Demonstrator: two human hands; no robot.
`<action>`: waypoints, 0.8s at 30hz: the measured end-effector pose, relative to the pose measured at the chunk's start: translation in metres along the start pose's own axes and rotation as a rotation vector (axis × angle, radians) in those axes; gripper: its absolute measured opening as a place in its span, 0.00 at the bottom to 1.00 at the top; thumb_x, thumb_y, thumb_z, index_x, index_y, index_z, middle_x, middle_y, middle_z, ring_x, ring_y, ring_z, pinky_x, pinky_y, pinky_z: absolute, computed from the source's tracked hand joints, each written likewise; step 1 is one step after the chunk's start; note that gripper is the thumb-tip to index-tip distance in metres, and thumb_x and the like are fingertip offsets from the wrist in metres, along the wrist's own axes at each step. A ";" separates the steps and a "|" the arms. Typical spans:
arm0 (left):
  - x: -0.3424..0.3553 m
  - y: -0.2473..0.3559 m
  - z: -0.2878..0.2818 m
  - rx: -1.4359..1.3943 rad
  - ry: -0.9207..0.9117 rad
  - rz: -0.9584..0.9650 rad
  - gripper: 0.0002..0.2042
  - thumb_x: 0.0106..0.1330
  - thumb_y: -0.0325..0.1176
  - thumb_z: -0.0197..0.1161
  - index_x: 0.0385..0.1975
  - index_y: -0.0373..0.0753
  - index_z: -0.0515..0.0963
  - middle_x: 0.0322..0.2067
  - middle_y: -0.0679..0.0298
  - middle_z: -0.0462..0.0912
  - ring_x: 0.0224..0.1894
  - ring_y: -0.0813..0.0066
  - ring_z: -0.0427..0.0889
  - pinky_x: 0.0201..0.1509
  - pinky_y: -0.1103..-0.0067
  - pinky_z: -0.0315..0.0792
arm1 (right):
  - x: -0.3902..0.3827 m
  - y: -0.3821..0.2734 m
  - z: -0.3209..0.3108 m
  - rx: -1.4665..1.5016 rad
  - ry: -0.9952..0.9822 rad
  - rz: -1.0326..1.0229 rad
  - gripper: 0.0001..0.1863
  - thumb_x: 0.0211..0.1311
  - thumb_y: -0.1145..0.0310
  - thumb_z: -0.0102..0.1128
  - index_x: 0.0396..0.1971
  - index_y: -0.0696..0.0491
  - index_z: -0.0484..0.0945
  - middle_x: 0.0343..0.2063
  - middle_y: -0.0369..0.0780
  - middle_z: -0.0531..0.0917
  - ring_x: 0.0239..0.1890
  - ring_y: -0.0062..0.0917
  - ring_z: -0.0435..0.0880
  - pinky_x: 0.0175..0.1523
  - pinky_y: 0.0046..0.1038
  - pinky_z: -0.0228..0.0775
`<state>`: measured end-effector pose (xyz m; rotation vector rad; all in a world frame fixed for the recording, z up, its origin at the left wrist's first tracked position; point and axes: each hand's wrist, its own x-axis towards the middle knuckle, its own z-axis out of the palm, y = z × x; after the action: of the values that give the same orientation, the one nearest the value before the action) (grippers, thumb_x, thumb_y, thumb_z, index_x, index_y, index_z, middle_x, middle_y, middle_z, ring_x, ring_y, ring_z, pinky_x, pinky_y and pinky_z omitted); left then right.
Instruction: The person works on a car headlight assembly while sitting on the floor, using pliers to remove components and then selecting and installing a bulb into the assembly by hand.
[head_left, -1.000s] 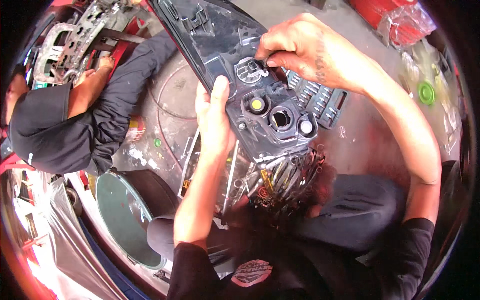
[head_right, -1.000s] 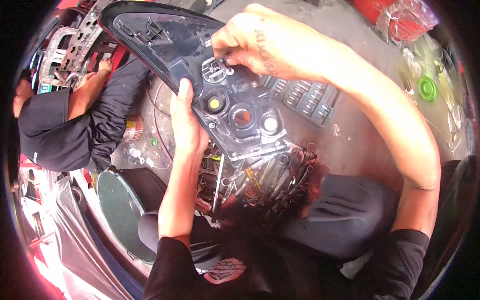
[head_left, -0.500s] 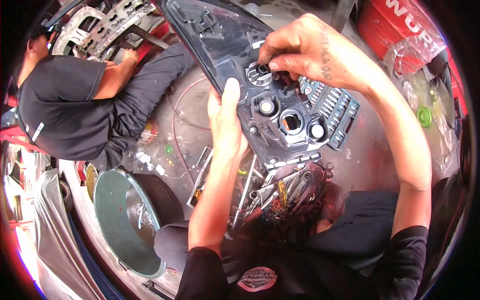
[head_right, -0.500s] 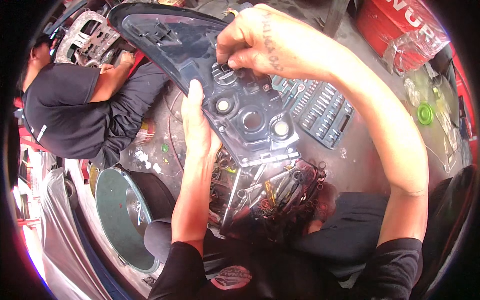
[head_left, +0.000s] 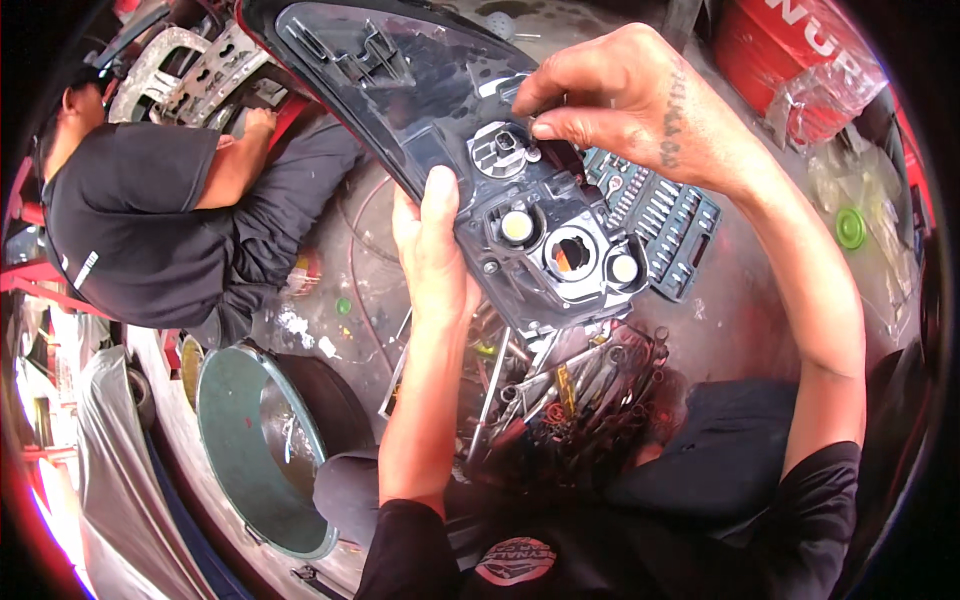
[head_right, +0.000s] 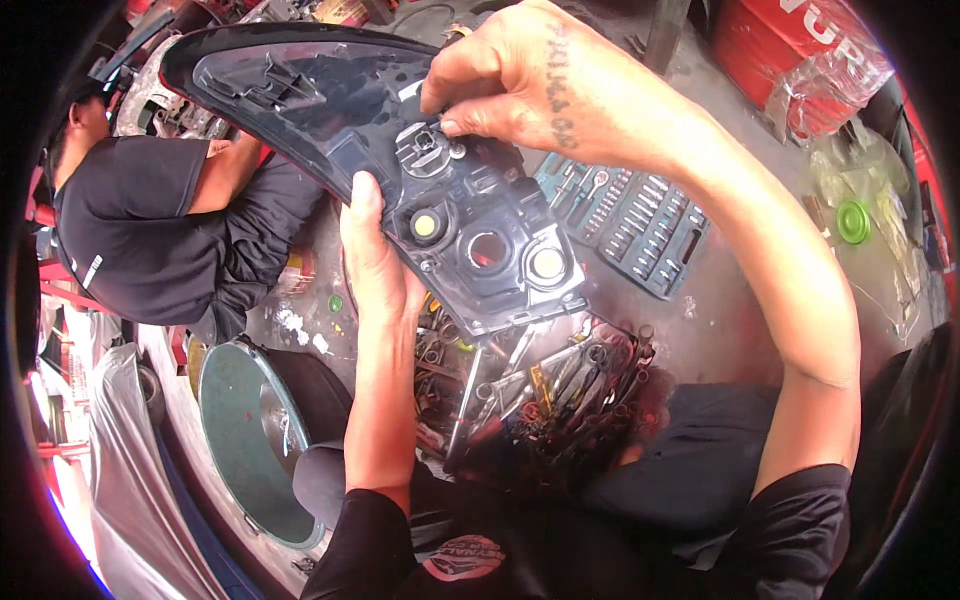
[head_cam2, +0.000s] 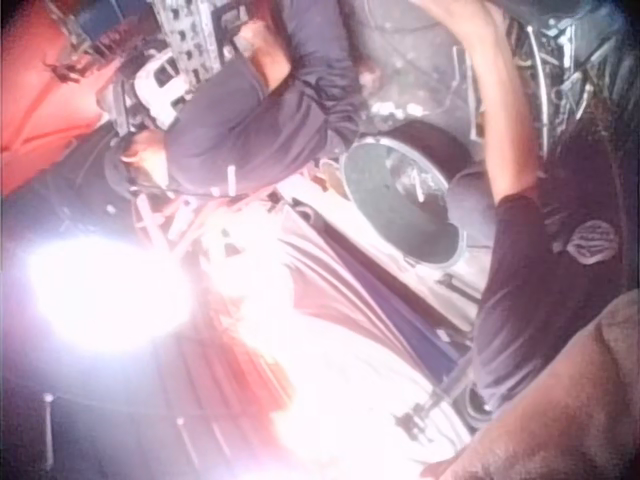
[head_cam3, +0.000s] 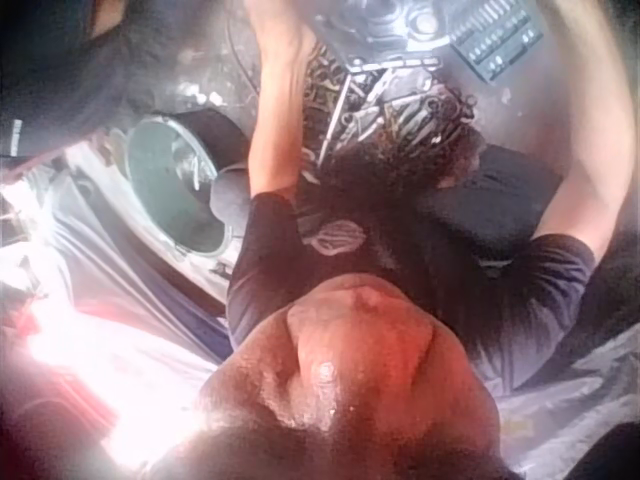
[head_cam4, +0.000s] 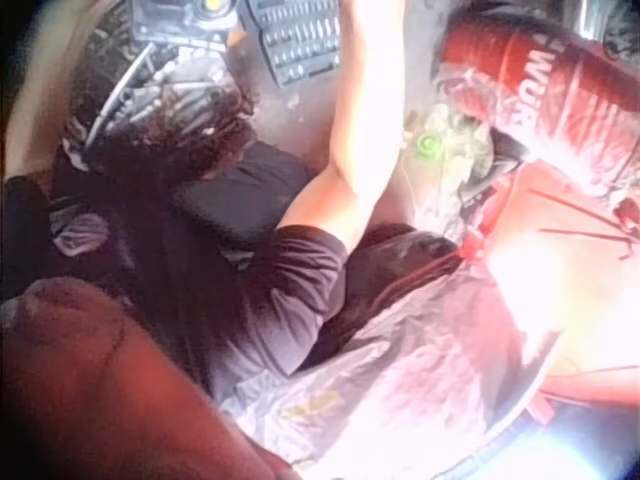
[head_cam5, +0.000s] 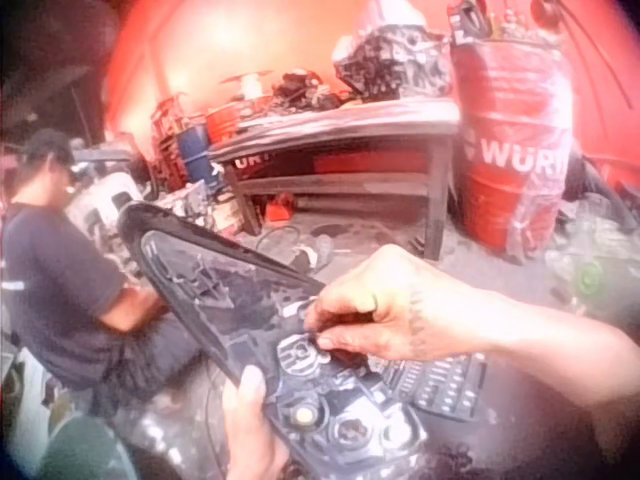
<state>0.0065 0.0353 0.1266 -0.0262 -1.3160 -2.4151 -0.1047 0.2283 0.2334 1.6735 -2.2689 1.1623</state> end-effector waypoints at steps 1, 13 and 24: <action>0.000 -0.001 0.001 -0.003 -0.007 -0.001 0.30 0.71 0.44 0.67 0.67 0.35 0.66 0.57 0.56 0.79 0.55 0.66 0.83 0.61 0.69 0.79 | 0.000 0.000 -0.001 -0.015 -0.023 -0.011 0.13 0.64 0.68 0.69 0.42 0.62 0.84 0.31 0.45 0.88 0.35 0.30 0.88 0.43 0.31 0.79; -0.002 0.002 0.009 -0.089 -0.057 -0.088 0.25 0.75 0.41 0.62 0.65 0.34 0.67 0.56 0.54 0.80 0.53 0.64 0.85 0.58 0.68 0.82 | -0.002 0.005 -0.005 0.030 -0.055 -0.011 0.13 0.64 0.69 0.68 0.41 0.63 0.84 0.30 0.46 0.87 0.34 0.33 0.88 0.42 0.31 0.79; -0.003 0.000 0.014 -0.051 -0.025 -0.090 0.25 0.74 0.41 0.64 0.64 0.33 0.68 0.54 0.55 0.81 0.51 0.65 0.86 0.56 0.69 0.83 | -0.004 -0.004 -0.020 0.007 -0.102 -0.074 0.07 0.61 0.75 0.68 0.37 0.60 0.83 0.27 0.49 0.85 0.31 0.41 0.87 0.37 0.37 0.78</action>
<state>0.0066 0.0474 0.1337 -0.0110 -1.2925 -2.5311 -0.1069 0.2439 0.2476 1.8427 -2.2419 1.0941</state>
